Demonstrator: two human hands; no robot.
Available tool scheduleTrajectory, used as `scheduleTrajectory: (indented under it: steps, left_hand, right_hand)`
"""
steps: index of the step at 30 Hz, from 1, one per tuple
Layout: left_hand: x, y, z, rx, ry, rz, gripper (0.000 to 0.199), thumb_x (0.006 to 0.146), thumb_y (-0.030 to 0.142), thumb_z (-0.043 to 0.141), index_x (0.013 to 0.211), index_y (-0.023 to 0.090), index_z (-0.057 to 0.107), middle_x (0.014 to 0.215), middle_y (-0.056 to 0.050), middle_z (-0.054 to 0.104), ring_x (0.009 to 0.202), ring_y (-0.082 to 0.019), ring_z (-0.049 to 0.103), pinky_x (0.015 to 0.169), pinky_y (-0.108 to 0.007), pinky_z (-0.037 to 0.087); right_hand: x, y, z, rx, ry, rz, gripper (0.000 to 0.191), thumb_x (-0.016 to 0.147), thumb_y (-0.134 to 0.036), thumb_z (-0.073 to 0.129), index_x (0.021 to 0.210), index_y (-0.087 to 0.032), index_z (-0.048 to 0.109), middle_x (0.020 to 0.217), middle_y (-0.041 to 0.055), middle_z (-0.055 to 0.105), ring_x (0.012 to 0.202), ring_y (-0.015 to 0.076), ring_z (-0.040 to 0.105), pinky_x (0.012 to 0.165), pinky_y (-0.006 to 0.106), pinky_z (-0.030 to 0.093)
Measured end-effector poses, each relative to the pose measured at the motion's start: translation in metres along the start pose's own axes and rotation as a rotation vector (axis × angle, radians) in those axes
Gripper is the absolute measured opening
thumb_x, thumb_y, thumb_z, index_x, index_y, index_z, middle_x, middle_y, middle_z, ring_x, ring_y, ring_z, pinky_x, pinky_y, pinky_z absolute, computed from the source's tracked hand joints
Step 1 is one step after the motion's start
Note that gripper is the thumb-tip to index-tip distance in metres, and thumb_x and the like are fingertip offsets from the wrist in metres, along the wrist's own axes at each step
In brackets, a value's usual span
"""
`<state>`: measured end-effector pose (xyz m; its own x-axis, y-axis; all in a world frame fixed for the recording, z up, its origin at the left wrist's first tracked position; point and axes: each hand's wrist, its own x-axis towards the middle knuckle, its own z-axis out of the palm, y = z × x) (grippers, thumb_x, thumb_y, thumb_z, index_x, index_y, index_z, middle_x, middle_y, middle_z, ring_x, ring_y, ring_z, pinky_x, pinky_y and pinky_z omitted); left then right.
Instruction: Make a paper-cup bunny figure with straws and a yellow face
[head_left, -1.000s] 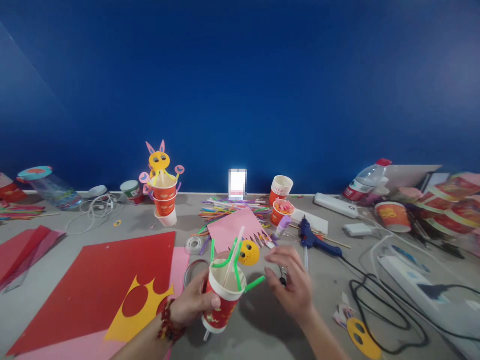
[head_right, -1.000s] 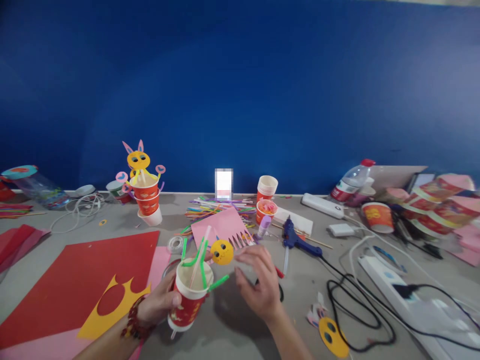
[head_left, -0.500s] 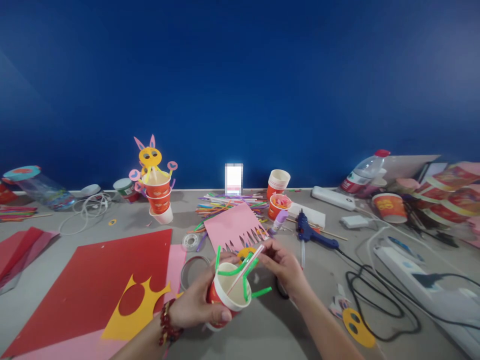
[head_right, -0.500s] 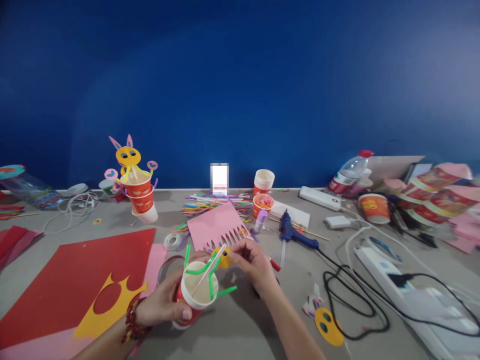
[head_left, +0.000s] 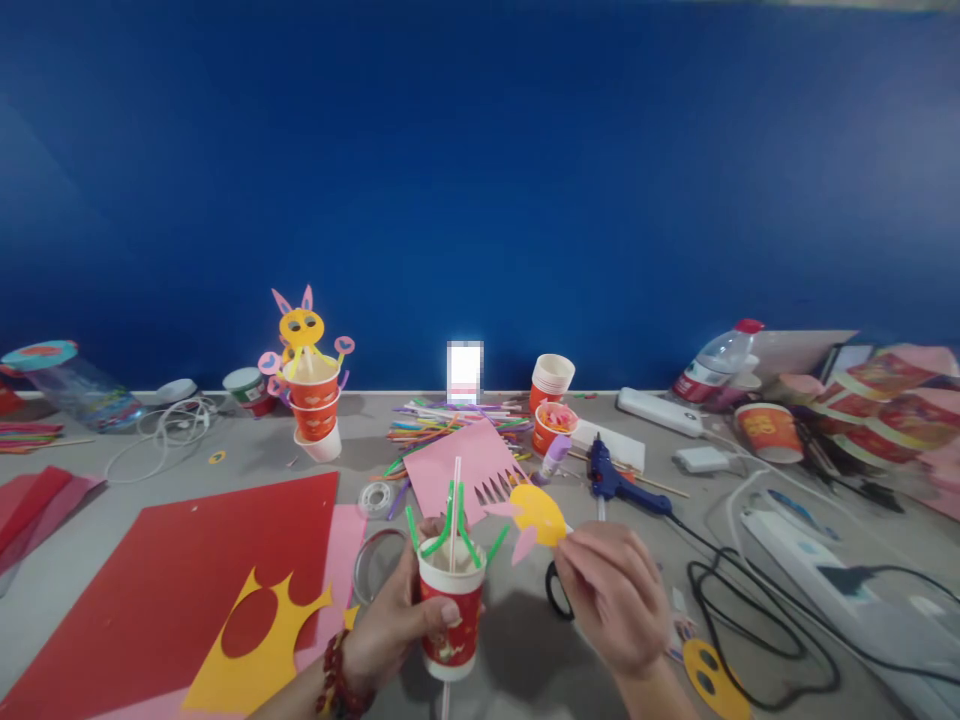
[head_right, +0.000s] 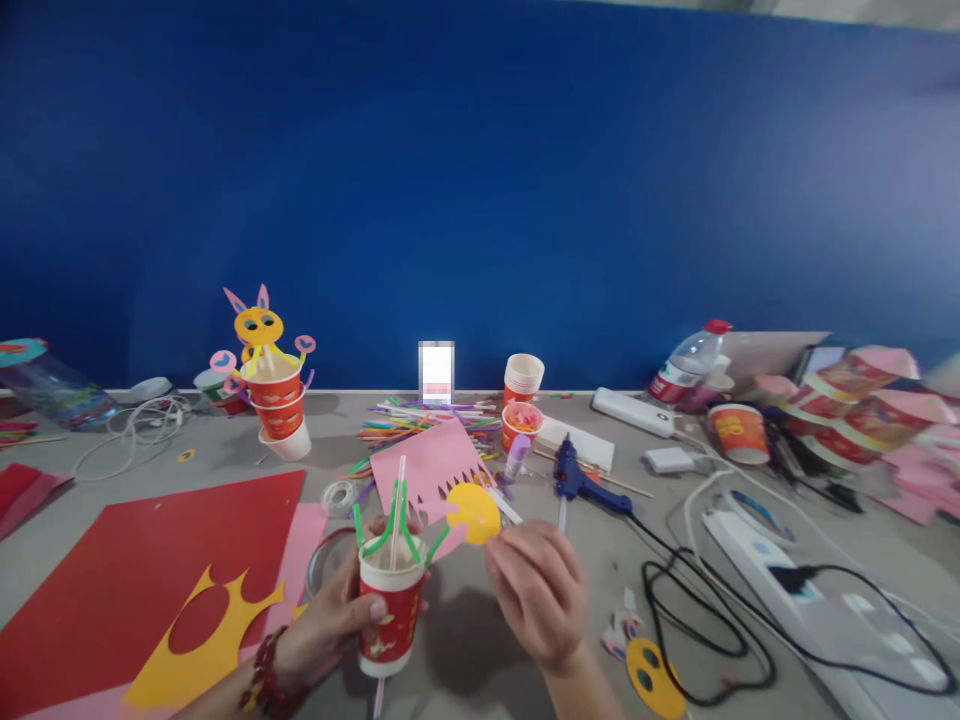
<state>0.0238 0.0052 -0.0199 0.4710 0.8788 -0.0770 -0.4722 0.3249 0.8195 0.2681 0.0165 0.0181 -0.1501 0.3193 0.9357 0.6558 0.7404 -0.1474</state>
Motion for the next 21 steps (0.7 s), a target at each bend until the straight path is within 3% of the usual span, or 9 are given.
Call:
scheduleTrajectory:
  steps: [3, 6, 8, 11, 13, 17, 21]
  left_hand:
    - [0.002, -0.001, 0.005, -0.168, 0.083, -0.051, 0.065, 0.069, 0.041, 0.084, 0.125, 0.023, 0.057, 0.103, -0.009, 0.071, 0.088, -0.026, 0.070, 0.082, -0.040, 0.054]
    - [0.005, 0.001, 0.007, -0.245, 0.218, -0.076, 0.053, 0.070, 0.046, 0.082, 0.112, 0.020, 0.064, 0.100, -0.009, 0.073, 0.093, -0.029, 0.070, 0.086, -0.044, 0.054]
    - [0.007, 0.004, 0.008, -0.213, 0.285, -0.035, 0.051, 0.069, 0.044, 0.083, 0.109, 0.019, 0.066, 0.101, -0.009, 0.074, 0.095, -0.030, 0.069, 0.088, -0.044, 0.053]
    - [0.008, 0.006, 0.010, -0.107, 0.299, 0.060, 0.052, 0.066, 0.036, 0.086, 0.110, 0.019, 0.066, 0.105, -0.010, 0.073, 0.098, -0.029, 0.068, 0.090, -0.039, 0.051]
    - [0.009, 0.004, 0.011, -0.059, 0.292, 0.083, 0.052, 0.065, 0.033, 0.087, 0.111, 0.019, 0.066, 0.104, -0.009, 0.074, 0.097, -0.027, 0.068, 0.087, -0.036, 0.051]
    - [0.007, -0.002, 0.010, -0.044, 0.312, 0.075, 0.056, 0.063, 0.031, 0.089, 0.112, 0.021, 0.065, 0.106, -0.009, 0.074, 0.095, -0.026, 0.069, 0.086, -0.036, 0.051]
    - [0.005, -0.004, 0.009, -0.020, 0.298, 0.050, 0.057, 0.063, 0.031, 0.088, 0.114, 0.021, 0.065, 0.110, -0.010, 0.074, 0.096, -0.027, 0.070, 0.088, -0.039, 0.052]
  right_hand:
    - [0.000, -0.005, -0.005, -0.061, -0.027, -0.126, 0.035, 0.076, -0.001, 0.069, 0.103, -0.023, 0.071, 0.080, 0.0061, 0.072, 0.072, 0.0213, 0.064, 0.061, 0.034, 0.056]
    - [-0.001, -0.007, -0.001, 0.029, -0.026, -0.073, 0.035, 0.077, -0.001, 0.067, 0.103, -0.024, 0.070, 0.082, 0.0058, 0.071, 0.072, 0.0209, 0.064, 0.062, 0.035, 0.056]
    - [-0.002, -0.008, 0.006, 0.198, 0.006, 0.134, 0.026, 0.082, -0.005, 0.064, 0.099, -0.024, 0.068, 0.079, 0.0054, 0.068, 0.071, 0.0209, 0.063, 0.064, 0.036, 0.054]
    - [-0.006, -0.010, 0.023, 0.560, 0.057, 0.627, 0.004, 0.089, -0.021, 0.062, 0.086, -0.024, 0.061, 0.078, 0.0047, 0.062, 0.068, 0.0194, 0.060, 0.059, 0.032, 0.051]
    - [-0.008, -0.012, 0.033, 0.775, 0.015, 0.852, 0.015, 0.089, -0.034, 0.064, 0.081, -0.023, 0.058, 0.083, 0.0048, 0.060, 0.069, 0.0192, 0.059, 0.058, 0.030, 0.051]
    - [-0.008, -0.012, 0.043, 0.939, -0.097, 0.962, 0.027, 0.083, -0.046, 0.069, 0.077, -0.023, 0.057, 0.082, 0.0038, 0.055, 0.073, 0.0204, 0.057, 0.062, 0.032, 0.051]
    - [0.000, -0.011, 0.043, 0.942, -0.055, 1.046, 0.030, 0.081, -0.046, 0.072, 0.073, -0.022, 0.056, 0.076, 0.0018, 0.051, 0.069, 0.0180, 0.053, 0.060, 0.029, 0.049]
